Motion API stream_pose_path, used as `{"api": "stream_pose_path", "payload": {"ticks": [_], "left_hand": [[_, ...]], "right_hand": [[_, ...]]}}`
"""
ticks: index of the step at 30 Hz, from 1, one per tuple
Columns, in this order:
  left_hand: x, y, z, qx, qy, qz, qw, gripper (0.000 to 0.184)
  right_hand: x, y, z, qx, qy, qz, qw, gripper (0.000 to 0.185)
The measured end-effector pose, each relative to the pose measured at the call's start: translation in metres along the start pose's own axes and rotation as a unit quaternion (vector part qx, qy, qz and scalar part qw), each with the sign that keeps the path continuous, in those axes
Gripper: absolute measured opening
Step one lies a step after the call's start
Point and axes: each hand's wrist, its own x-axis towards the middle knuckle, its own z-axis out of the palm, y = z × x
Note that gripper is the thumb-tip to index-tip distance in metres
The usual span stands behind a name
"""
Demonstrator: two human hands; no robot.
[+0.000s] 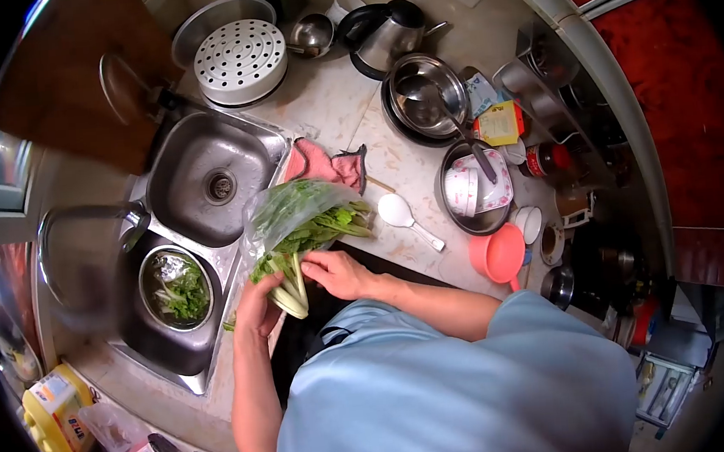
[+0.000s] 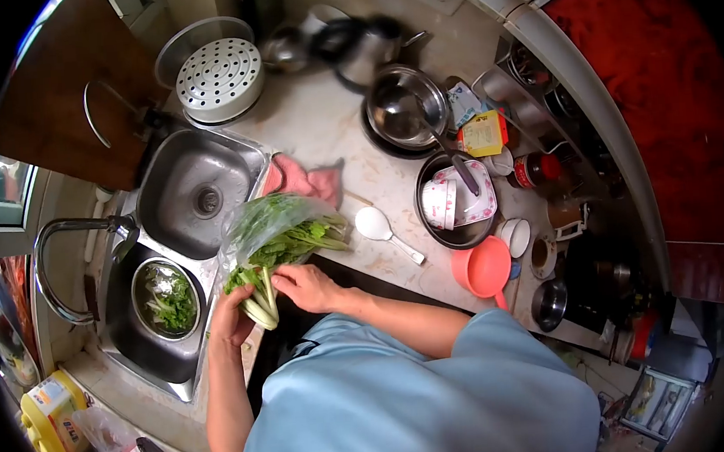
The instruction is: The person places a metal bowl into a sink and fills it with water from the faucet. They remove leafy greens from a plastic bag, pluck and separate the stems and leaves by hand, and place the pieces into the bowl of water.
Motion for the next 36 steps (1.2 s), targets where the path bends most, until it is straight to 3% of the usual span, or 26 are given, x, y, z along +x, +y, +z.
{"api": "stream_pose_path", "payload": {"ticks": [3, 6, 7, 9, 11, 15, 17, 18, 19, 20, 21, 23, 24, 25, 26, 29, 31, 33, 35, 36], "left_hand": [[-0.006, -0.005, -0.01, -0.089, 0.0, -0.042, 0.995, 0.04], [-0.015, -0.001, -0.005, -0.092, 0.011, -0.056, 0.994, 0.039], [-0.019, 0.0, -0.001, -0.101, 0.03, -0.072, 0.992, 0.038], [-0.021, -0.005, -0.003, -0.121, 0.022, -0.064, 0.99, 0.033], [-0.025, -0.011, -0.006, -0.123, -0.003, -0.073, 0.99, 0.036], [-0.061, 0.011, 0.029, -0.1, 0.046, 0.024, 0.994, 0.044], [-0.075, 0.013, 0.021, -0.078, 0.084, 0.04, 0.993, 0.036], [-0.082, 0.01, 0.015, 0.081, 0.142, 0.12, 0.979, 0.033], [-0.09, 0.005, 0.01, 0.238, 0.198, 0.195, 0.931, 0.03], [-0.096, -0.003, 0.007, 0.312, 0.204, 0.319, 0.871, 0.029], [-0.102, 0.0, 0.01, 0.308, 0.211, 0.322, 0.87, 0.029], [-0.121, 0.013, 0.023, 0.479, 0.149, 0.46, 0.733, 0.032], [-0.123, 0.02, 0.028, 0.523, 0.125, 0.499, 0.679, 0.041], [-0.123, 0.025, 0.033, 0.52, 0.13, 0.504, 0.677, 0.041], [-0.123, 0.027, 0.039, 0.551, 0.104, 0.537, 0.631, 0.044], [-0.13, 0.04, 0.057, 0.634, 0.05, 0.593, 0.493, 0.04], [-0.127, 0.04, 0.062, 0.66, 0.047, 0.61, 0.436, 0.038], [-0.126, 0.047, 0.059, 0.728, 0.091, 0.556, 0.39, 0.039], [-0.126, 0.056, 0.052, 0.724, 0.119, 0.553, 0.396, 0.042], [-0.126, 0.061, 0.048, 0.706, 0.121, 0.545, 0.435, 0.043]], "right_hand": [[-0.007, -0.016, 0.007, 0.327, -0.124, 0.17, 0.921, 0.031], [-0.018, -0.047, 0.0, 0.385, -0.125, 0.246, 0.881, 0.027], [-0.022, -0.046, 0.0, 0.382, -0.129, 0.248, 0.881, 0.027], [-0.028, -0.041, 0.004, 0.257, -0.16, 0.186, 0.935, 0.023], [-0.028, -0.037, 0.006, 0.252, -0.151, 0.191, 0.937, 0.019], [-0.04, -0.056, -0.011, 0.227, -0.117, 0.163, 0.953, 0.018], [-0.045, -0.066, -0.019, 0.207, -0.117, 0.144, 0.961, 0.019], [-0.045, -0.07, -0.021, 0.229, -0.118, 0.134, 0.957, 0.019], [-0.045, -0.078, -0.023, 0.225, -0.124, 0.132, 0.957, 0.019], [-0.047, -0.088, -0.026, 0.194, -0.105, 0.146, 0.964, 0.018], [-0.049, -0.098, -0.029, 0.163, -0.087, 0.159, 0.97, 0.018], [-0.057, -0.113, -0.035, 0.117, -0.035, 0.17, 0.978, 0.02], [-0.061, -0.119, -0.038, 0.081, 0.007, 0.132, 0.988, 0.02], [-0.065, -0.122, -0.04, 0.044, 0.05, 0.091, 0.994, 0.02], [-0.067, -0.121, -0.041, -0.031, 0.095, 0.045, 0.994, 0.019], [-0.059, -0.146, -0.037, -0.08, 0.106, -0.052, 0.99, 0.017], [-0.049, -0.16, -0.023, -0.078, 0.076, -0.132, 0.985, 0.018], [-0.043, -0.174, -0.019, -0.052, -0.037, -0.111, 0.992, 0.017], [-0.03, -0.164, -0.012, 0.055, -0.18, -0.065, 0.98, 0.018], [-0.025, -0.184, -0.011, 0.099, -0.237, 0.038, 0.966, 0.02]]}}
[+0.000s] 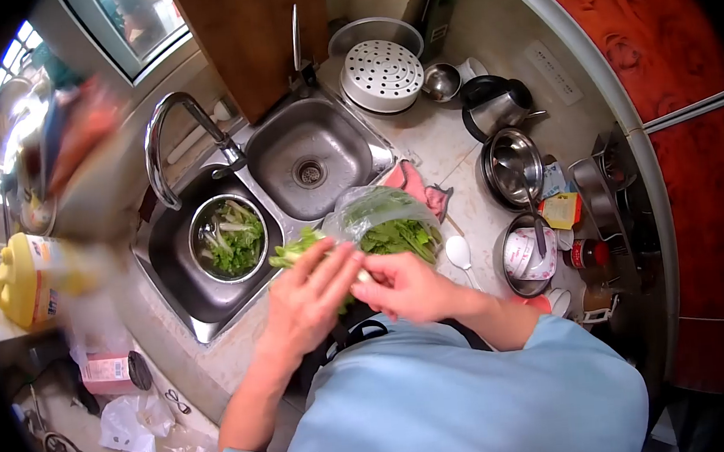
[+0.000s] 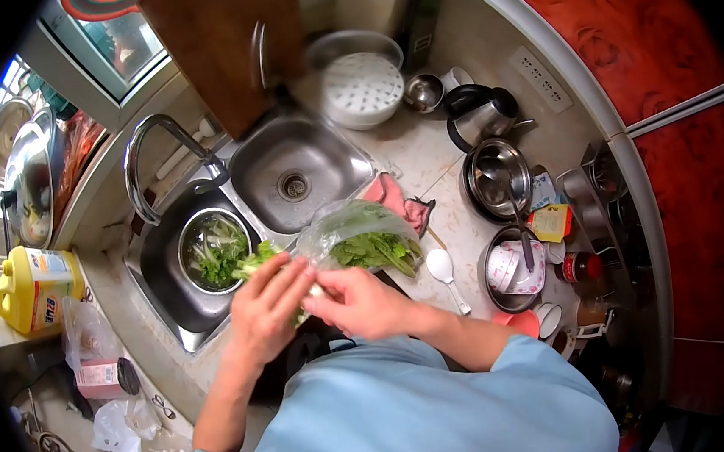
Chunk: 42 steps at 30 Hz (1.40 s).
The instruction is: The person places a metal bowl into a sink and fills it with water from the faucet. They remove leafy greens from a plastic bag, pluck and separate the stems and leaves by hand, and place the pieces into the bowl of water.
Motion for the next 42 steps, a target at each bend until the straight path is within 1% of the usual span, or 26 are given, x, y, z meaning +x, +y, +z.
{"api": "stream_pose_path", "payload": {"ticks": [1, 3, 4, 7, 9, 11, 13, 15, 16, 19, 20, 21, 23, 24, 25, 27, 29, 30, 31, 33, 36, 38, 39, 40, 41, 42], "left_hand": [[-0.001, -0.006, -0.003, -0.026, 0.004, -0.029, 0.999, 0.044], [-0.014, -0.015, -0.01, -0.084, -0.003, -0.107, 0.991, 0.046], [-0.02, -0.018, -0.012, -0.086, -0.008, -0.142, 0.986, 0.05], [-0.031, -0.018, -0.016, -0.066, -0.031, -0.165, 0.984, 0.051], [-0.033, -0.016, -0.017, -0.055, -0.031, -0.162, 0.985, 0.049], [-0.035, -0.016, -0.017, 0.037, -0.04, -0.094, 0.994, 0.042], [-0.041, -0.015, -0.019, 0.087, -0.06, -0.073, 0.992, 0.036], [-0.046, -0.01, -0.023, 0.145, -0.157, -0.051, 0.976, 0.039], [-0.053, -0.012, -0.021, 0.166, -0.192, -0.028, 0.967, 0.034], [-0.076, -0.014, -0.009, 0.125, -0.251, -0.028, 0.96, 0.029], [-0.084, -0.017, -0.004, 0.133, -0.231, -0.031, 0.963, 0.031], [-0.089, -0.02, 0.0, 0.135, -0.232, -0.036, 0.963, 0.031], [-0.097, -0.024, 0.008, 0.122, -0.176, -0.119, 0.969, 0.028], [-0.098, -0.024, 0.011, 0.119, -0.125, -0.143, 0.974, 0.029], [-0.101, -0.023, 0.017, 0.12, -0.125, -0.147, 0.974, 0.029], [-0.11, -0.02, 0.031, 0.141, -0.072, -0.249, 0.955, 0.029], [-0.116, -0.019, 0.043, 0.133, -0.038, -0.286, 0.948, 0.029], [-0.116, -0.017, 0.046, 0.123, -0.005, -0.32, 0.939, 0.029], [-0.116, -0.014, 0.048, 0.122, -0.007, -0.322, 0.939, 0.029], [-0.11, -0.014, 0.052, 0.158, 0.01, -0.387, 0.908, 0.028], [-0.106, -0.015, 0.048, 0.15, -0.027, -0.424, 0.893, 0.027], [-0.103, -0.015, 0.042, 0.133, -0.051, -0.436, 0.889, 0.028], [-0.099, -0.015, 0.035, 0.102, -0.076, -0.452, 0.883, 0.025], [-0.095, -0.018, 0.032, 0.073, -0.099, -0.467, 0.876, 0.022], [-0.096, -0.022, 0.031, 0.072, -0.1, -0.465, 0.877, 0.022], [-0.098, -0.025, 0.031, 0.031, -0.13, -0.492, 0.86, 0.022]], "right_hand": [[0.011, 0.006, -0.006, 0.015, -0.041, 0.028, 0.999, 0.023], [0.026, 0.006, -0.012, 0.066, -0.044, 0.053, 0.995, 0.028], [0.033, 0.01, -0.011, 0.048, -0.051, 0.036, 0.997, 0.032], [0.046, 0.003, -0.004, 0.001, -0.094, 0.063, 0.994, 0.034], [0.056, 0.007, 0.002, -0.006, -0.118, 0.091, 0.989, 0.036], [0.065, 0.012, 0.006, -0.007, -0.2, 0.163, 0.966, 0.035], [0.07, 0.021, 0.012, 0.002, -0.214, 0.181, 0.96, 0.034], [0.078, 0.033, 0.012, 0.013, -0.272, 0.245, 0.93, 0.031], [0.079, 0.034, 0.014, 0.033, -0.286, 0.285, 0.914, 0.026], [0.087, 0.054, 0.024, -0.032, -0.322, 0.339, 0.884, 0.024], [0.086, 0.063, 0.031, -0.023, -0.291, 0.318, 0.902, 0.022], [0.087, 0.067, 0.036, -0.025, -0.296, 0.318, 0.9, 0.022], [0.093, 0.076, 0.046, 0.075, -0.19, 0.334, 0.92, 0.023], [0.097, 0.083, 0.05, 0.099, -0.177, 0.312, 0.928, 0.023], [0.1, 0.089, 0.055, 0.098, -0.18, 0.314, 0.927, 0.023], [0.106, 0.097, 0.064, 0.222, -0.106, 0.306, 0.92, 0.018], [0.11, 0.105, 0.071, 0.253, -0.096, 0.301, 0.914, 0.02], [0.11, 0.107, 0.075, 0.288, -0.072, 0.288, 0.91, 0.02], [0.108, 0.109, 0.079, 0.323, -0.047, 0.275, 0.904, 0.02], [0.111, 0.109, 0.086, 0.342, -0.024, 0.265, 0.901, 0.019], [0.116, 0.111, 0.09, 0.362, -0.002, 0.245, 0.899, 0.018], [0.119, 0.125, 0.091, 0.308, 0.031, 0.165, 0.937, 0.014], [0.123, 0.136, 0.085, 0.309, 0.036, 0.166, 0.936, 0.014], [0.13, 0.144, 0.078, 0.004, 0.071, -0.114, 0.991, 0.011], [0.135, 0.153, 0.073, -0.303, 0.092, -0.371, 0.873, 0.009], [0.129, 0.147, 0.07, -0.353, 0.05, -0.302, 0.884, 0.014]]}}
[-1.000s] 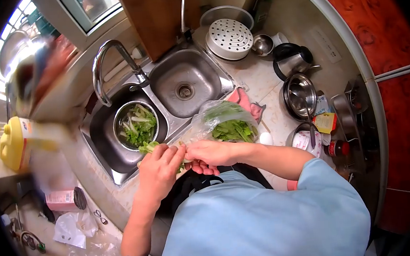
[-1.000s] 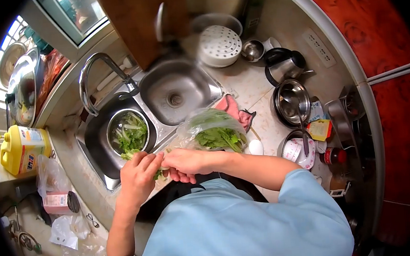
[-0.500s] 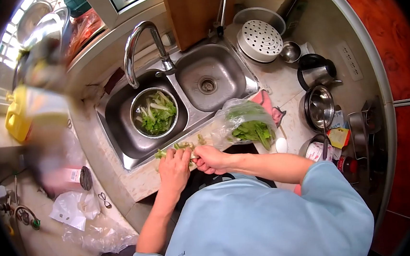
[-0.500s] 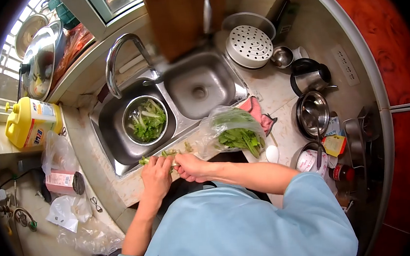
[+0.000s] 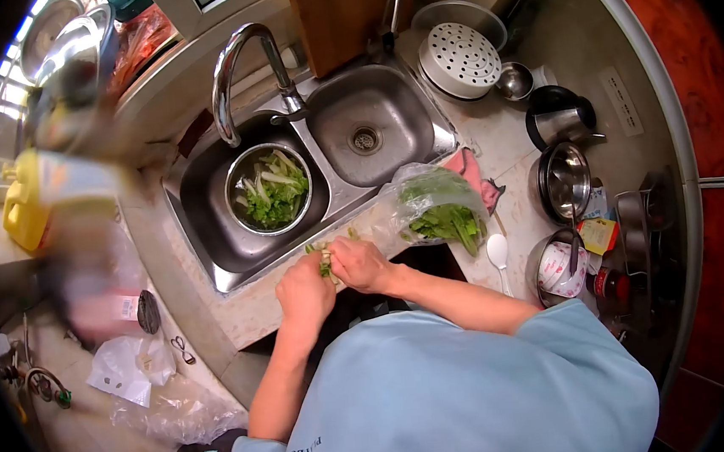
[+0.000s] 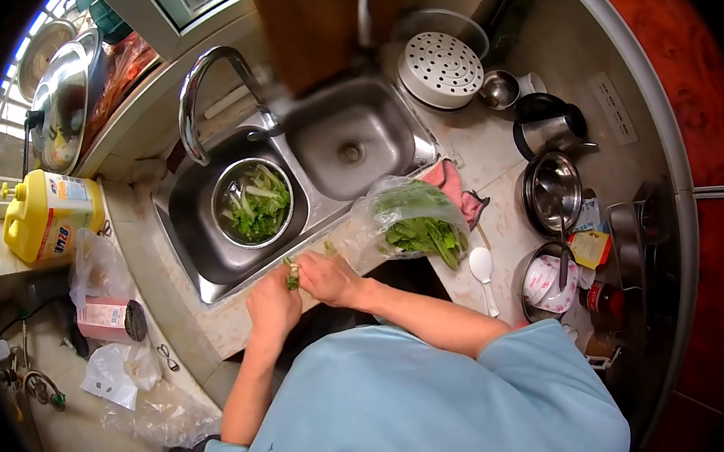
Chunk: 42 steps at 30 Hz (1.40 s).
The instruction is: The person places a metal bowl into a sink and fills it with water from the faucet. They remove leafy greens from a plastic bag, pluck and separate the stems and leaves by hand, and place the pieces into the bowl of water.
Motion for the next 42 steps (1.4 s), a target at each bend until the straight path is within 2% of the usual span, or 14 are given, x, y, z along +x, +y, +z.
{"api": "stream_pose_path", "payload": {"ticks": [7, 10, 15, 19, 21, 24, 25, 27, 29, 31, 37, 39, 40, 42], "left_hand": [[0.033, -0.037, -0.029, -0.111, -0.364, -0.074, 0.922, 0.012], [0.041, -0.052, -0.042, -0.268, -0.494, -0.002, 0.827, 0.014], [0.05, -0.075, -0.035, -0.554, -0.272, -0.128, 0.777, 0.036], [0.1, -0.096, -0.017, -0.585, -0.133, -0.197, 0.776, 0.039], [0.12, -0.11, 0.005, -0.536, 0.038, -0.206, 0.818, 0.036], [0.118, -0.116, 0.017, -0.559, 0.102, -0.253, 0.783, 0.035], [0.115, -0.118, 0.022, -0.558, 0.099, -0.254, 0.783, 0.035], [0.107, -0.121, 0.029, -0.755, 0.038, -0.207, 0.621, 0.036], [0.101, -0.116, 0.039, -0.791, 0.04, -0.194, 0.58, 0.038], [0.09, -0.099, 0.035, -0.864, 0.021, -0.181, 0.469, 0.038], [0.068, -0.059, 0.013, -0.901, -0.003, -0.142, 0.41, 0.038], [0.063, -0.052, 0.01, -0.899, -0.017, -0.115, 0.422, 0.041], [0.06, -0.047, 0.008, -0.899, -0.016, -0.115, 0.422, 0.041], [0.057, -0.037, 0.003, -0.875, -0.057, -0.043, 0.479, 0.043]], "right_hand": [[0.001, 0.003, -0.009, -0.076, -0.2, -0.108, 0.971, 0.019], [0.013, 0.018, -0.03, -0.053, -0.219, -0.015, 0.974, 0.018], [0.016, 0.012, -0.038, 0.174, -0.082, 0.079, 0.978, 0.024], [0.013, 0.001, -0.028, 0.186, -0.062, 0.198, 0.96, 0.025], [0.003, 0.002, -0.024, 0.193, -0.084, 0.208, 0.955, 0.026], [-0.014, 0.018, -0.016, 0.073, -0.092, 0.178, 0.977, 0.029], [-0.018, 0.022, -0.015, 0.073, -0.092, 0.182, 0.976, 0.029], [-0.024, 0.027, -0.011, 0.015, -0.109, 0.181, 0.977, 0.029], [-0.024, 0.041, 0.0, -0.006, -0.099, 0.172, 0.98, 0.029], [-0.026, 0.045, 0.004, -0.029, -0.093, 0.163, 0.982, 0.029], [-0.012, 0.031, -0.007, -0.056, 0.0, 0.135, 0.989, 0.027], [0.006, -0.004, -0.026, 0.317, -0.091, 0.3, 0.895, 0.027], [0.013, -0.018, -0.034, 0.317, -0.091, 0.3, 0.895, 0.027], [0.023, -0.035, -0.043, 0.465, -0.182, 0.353, 0.792, 0.031]]}}
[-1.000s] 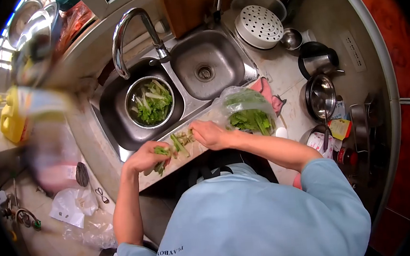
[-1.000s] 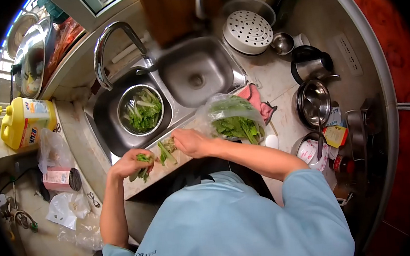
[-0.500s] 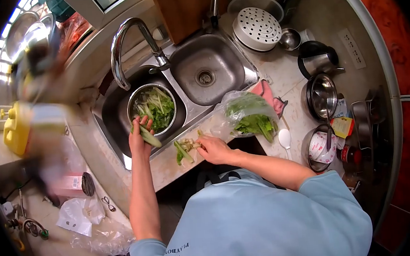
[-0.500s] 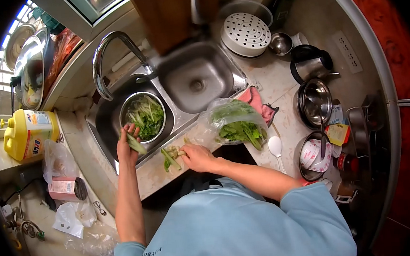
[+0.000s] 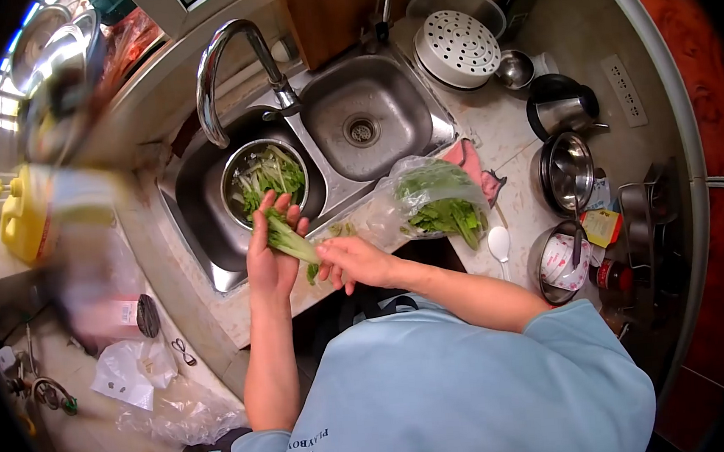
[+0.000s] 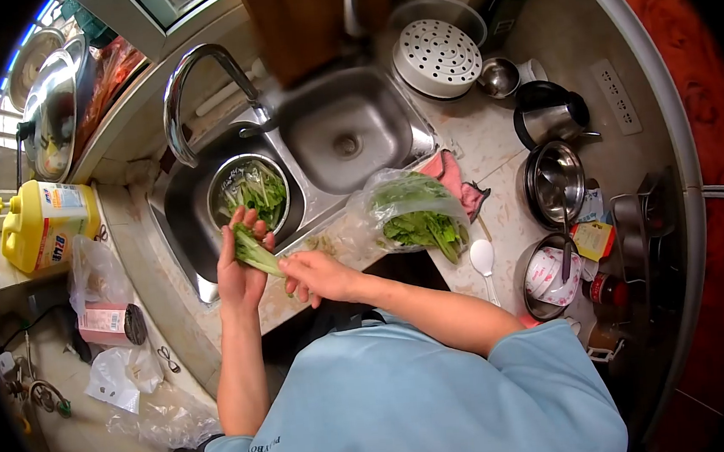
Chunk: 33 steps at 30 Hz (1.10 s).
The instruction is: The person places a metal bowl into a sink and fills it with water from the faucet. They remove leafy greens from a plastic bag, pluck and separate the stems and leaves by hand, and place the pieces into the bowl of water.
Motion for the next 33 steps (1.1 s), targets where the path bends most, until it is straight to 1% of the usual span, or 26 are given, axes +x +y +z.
{"api": "stream_pose_path", "payload": {"ticks": [1, 3, 4, 5, 7, 8, 9, 10, 11, 12, 13, 15, 16, 17, 18, 19, 20, 21, 23, 25, 27, 28, 29, 30, 31, 33], "left_hand": [[-0.003, -0.001, 0.006, 0.001, -0.001, 0.001, 1.0, 0.043], [-0.009, -0.004, 0.017, 0.179, -0.004, -0.039, 0.983, 0.049], [-0.012, -0.008, 0.014, 0.228, 0.021, -0.036, 0.973, 0.054], [-0.017, -0.008, 0.01, 0.254, 0.015, -0.045, 0.966, 0.055], [-0.028, -0.01, 0.01, 0.231, 0.028, -0.043, 0.972, 0.047], [-0.03, -0.01, 0.009, 0.231, 0.03, -0.043, 0.972, 0.047], [-0.032, -0.011, 0.01, 0.266, 0.06, -0.029, 0.962, 0.039], [-0.034, -0.012, 0.011, 0.3, 0.088, -0.016, 0.95, 0.03], [-0.034, -0.013, 0.013, 0.299, 0.089, -0.015, 0.95, 0.03], [-0.033, -0.013, 0.018, 0.321, 0.094, 0.02, 0.942, 0.027], [-0.033, -0.013, 0.021, 0.343, 0.099, 0.055, 0.932, 0.023], [-0.033, -0.015, 0.016, 0.32, 0.119, 0.054, 0.938, 0.021], [-0.032, -0.016, 0.012, 0.296, 0.137, 0.052, 0.944, 0.019], [-0.032, -0.017, 0.007, 0.296, 0.137, 0.052, 0.944, 0.019], [-0.032, -0.017, 0.002, 0.238, 0.096, 0.075, 0.963, 0.018], [-0.032, -0.018, -0.001, 0.179, 0.055, 0.1, 0.977, 0.017], [-0.032, -0.021, -0.004, 0.165, 0.083, 0.128, 0.974, 0.018], [-0.033, -0.021, -0.002, 0.164, 0.084, 0.128, 0.975, 0.018], [-0.037, -0.021, 0.003, 0.156, 0.097, 0.154, 0.971, 0.015], [-0.04, -0.019, 0.011, 0.133, 0.097, 0.163, 0.973, 0.017], [-0.042, -0.015, 0.016, 0.057, 0.053, 0.191, 0.979, 0.02], [-0.04, -0.017, 0.026, 0.061, 0.103, 0.203, 0.972, 0.025], [-0.041, -0.016, 0.023, 0.06, 0.103, 0.202, 0.972, 0.025], [-0.04, -0.012, 0.02, 0.042, 0.099, 0.237, 0.966, 0.026], [-0.038, -0.007, 0.018, 0.024, 0.094, 0.273, 0.957, 0.027], [-0.031, -0.001, 0.017, 0.029, 0.116, 0.286, 0.951, 0.028]], "right_hand": [[0.002, 0.0, 0.001, -0.001, -0.001, -0.002, 1.0, 0.031], [0.006, 0.001, 0.002, -0.06, -0.003, -0.032, 0.998, 0.032], [0.007, 0.003, -0.001, -0.062, -0.005, -0.035, 0.997, 0.032], [0.009, 0.006, -0.005, -0.055, 0.018, -0.059, 0.997, 0.03], [0.009, 0.004, -0.009, -0.047, 0.038, -0.083, 0.995, 0.028], [0.008, 0.004, -0.011, -0.02, 0.018, -0.058, 0.998, 0.027], [0.007, 0.0, -0.011, 0.006, 0.0, -0.033, 0.999, 0.026], [0.005, -0.003, -0.011, 0.005, -0.001, -0.032, 0.999, 0.026], [0.004, -0.008, -0.01, -0.136, 0.039, -0.085, 0.986, 0.027], [0.004, -0.013, -0.01, -0.274, 0.078, -0.137, 0.949, 0.029], [0.006, -0.016, -0.012, -0.274, 0.076, -0.137, 0.949, 0.029], [0.011, -0.021, -0.013, -0.298, 0.084, -0.219, 0.925, 0.034], [0.014, -0.023, -0.013, -0.284, 0.059, -0.213, 0.933, 0.032], [0.014, -0.024, -0.011, -0.284, 0.059, -0.213, 0.933, 0.032], [0.014, -0.027, -0.007, -0.172, 0.039, -0.159, 0.971, 0.032], [0.014, -0.029, -0.005, -0.057, 0.017, -0.104, 0.993, 0.032], [0.017, -0.024, -0.008, -0.035, 0.013, -0.098, 0.995, 0.037], [0.018, -0.022, -0.009, -0.036, 0.012, -0.096, 0.995, 0.037], [0.022, -0.019, -0.012, 0.07, 0.051, -0.11, 0.99, 0.043], [0.023, -0.018, -0.015, 0.067, 0.056, -0.114, 0.99, 0.045], [0.023, -0.02, -0.016, 0.163, 0.042, -0.131, 0.977, 0.045], [0.023, -0.022, -0.015, 0.163, 0.043, -0.131, 0.977, 0.045], [0.024, -0.024, -0.012, 0.172, 0.084, -0.131, 0.973, 0.044], [0.025, -0.026, -0.011, 0.18, 0.124, -0.132, 0.967, 0.043], [0.024, -0.029, -0.013, 0.179, 0.124, -0.135, 0.967, 0.043], [0.022, -0.034, -0.018, 0.135, 0.122, -0.134, 0.974, 0.044]]}}
